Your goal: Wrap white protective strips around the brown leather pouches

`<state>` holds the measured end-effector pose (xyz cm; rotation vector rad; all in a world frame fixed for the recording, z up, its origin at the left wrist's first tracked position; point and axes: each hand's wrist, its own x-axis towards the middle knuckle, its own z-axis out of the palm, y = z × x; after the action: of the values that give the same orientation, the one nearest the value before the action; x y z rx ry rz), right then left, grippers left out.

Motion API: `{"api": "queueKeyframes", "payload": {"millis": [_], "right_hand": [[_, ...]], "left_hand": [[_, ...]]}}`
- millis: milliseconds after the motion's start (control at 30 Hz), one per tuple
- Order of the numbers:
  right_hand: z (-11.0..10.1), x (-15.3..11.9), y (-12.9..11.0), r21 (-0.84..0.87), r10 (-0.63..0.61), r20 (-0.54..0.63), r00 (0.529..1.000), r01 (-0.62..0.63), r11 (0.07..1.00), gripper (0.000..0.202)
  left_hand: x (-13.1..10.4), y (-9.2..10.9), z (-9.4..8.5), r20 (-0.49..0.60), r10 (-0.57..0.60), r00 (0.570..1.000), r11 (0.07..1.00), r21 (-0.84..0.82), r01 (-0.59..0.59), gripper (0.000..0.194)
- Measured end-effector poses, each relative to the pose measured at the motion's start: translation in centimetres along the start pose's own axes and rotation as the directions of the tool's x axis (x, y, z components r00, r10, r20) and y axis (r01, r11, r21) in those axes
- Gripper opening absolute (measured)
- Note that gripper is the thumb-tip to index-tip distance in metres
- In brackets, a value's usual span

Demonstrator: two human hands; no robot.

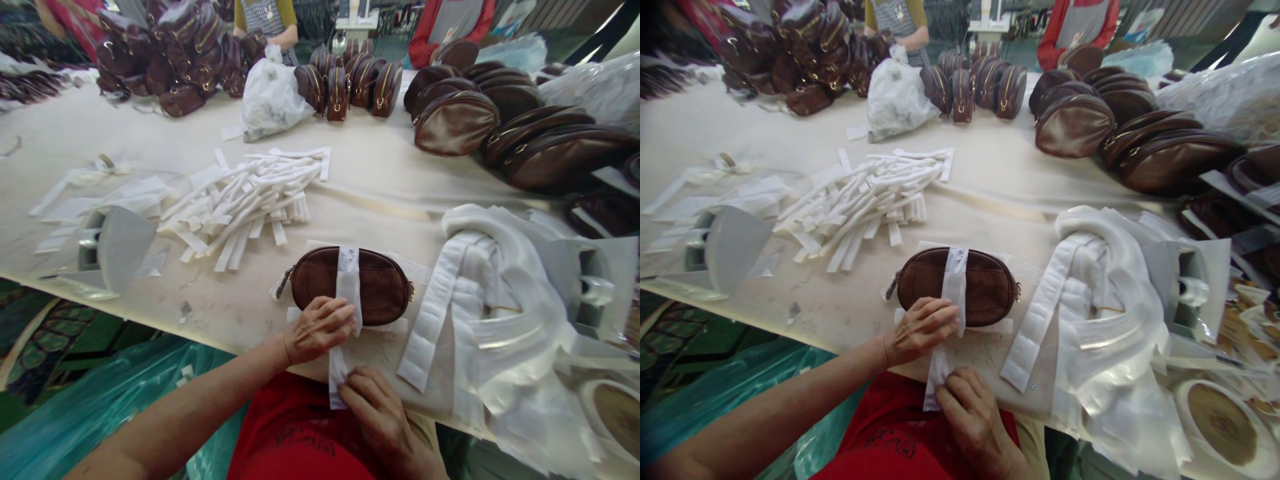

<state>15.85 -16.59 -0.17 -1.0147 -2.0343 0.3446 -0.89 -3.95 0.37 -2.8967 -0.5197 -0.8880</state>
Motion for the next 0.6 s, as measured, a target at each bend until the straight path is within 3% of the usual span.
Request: {"api": "queueKeyframes", "payload": {"millis": [267,600], "right_hand": [[-1.8,0.7,-1.2,-0.149,-0.104,0.004,0.995,0.103,0.983,0.032],[-3.4,1.0,-1.8,-0.185,-0.188,0.022,0.982,0.189,0.964,0.033]], "left_hand": [[0.5,0.4,-0.1,0.039,0.018,0.999,0.998,0.062,-0.021,0.017],[0.4,0.4,0.3,0.024,0.030,0.999,0.994,0.106,-0.032,0.021]]}}
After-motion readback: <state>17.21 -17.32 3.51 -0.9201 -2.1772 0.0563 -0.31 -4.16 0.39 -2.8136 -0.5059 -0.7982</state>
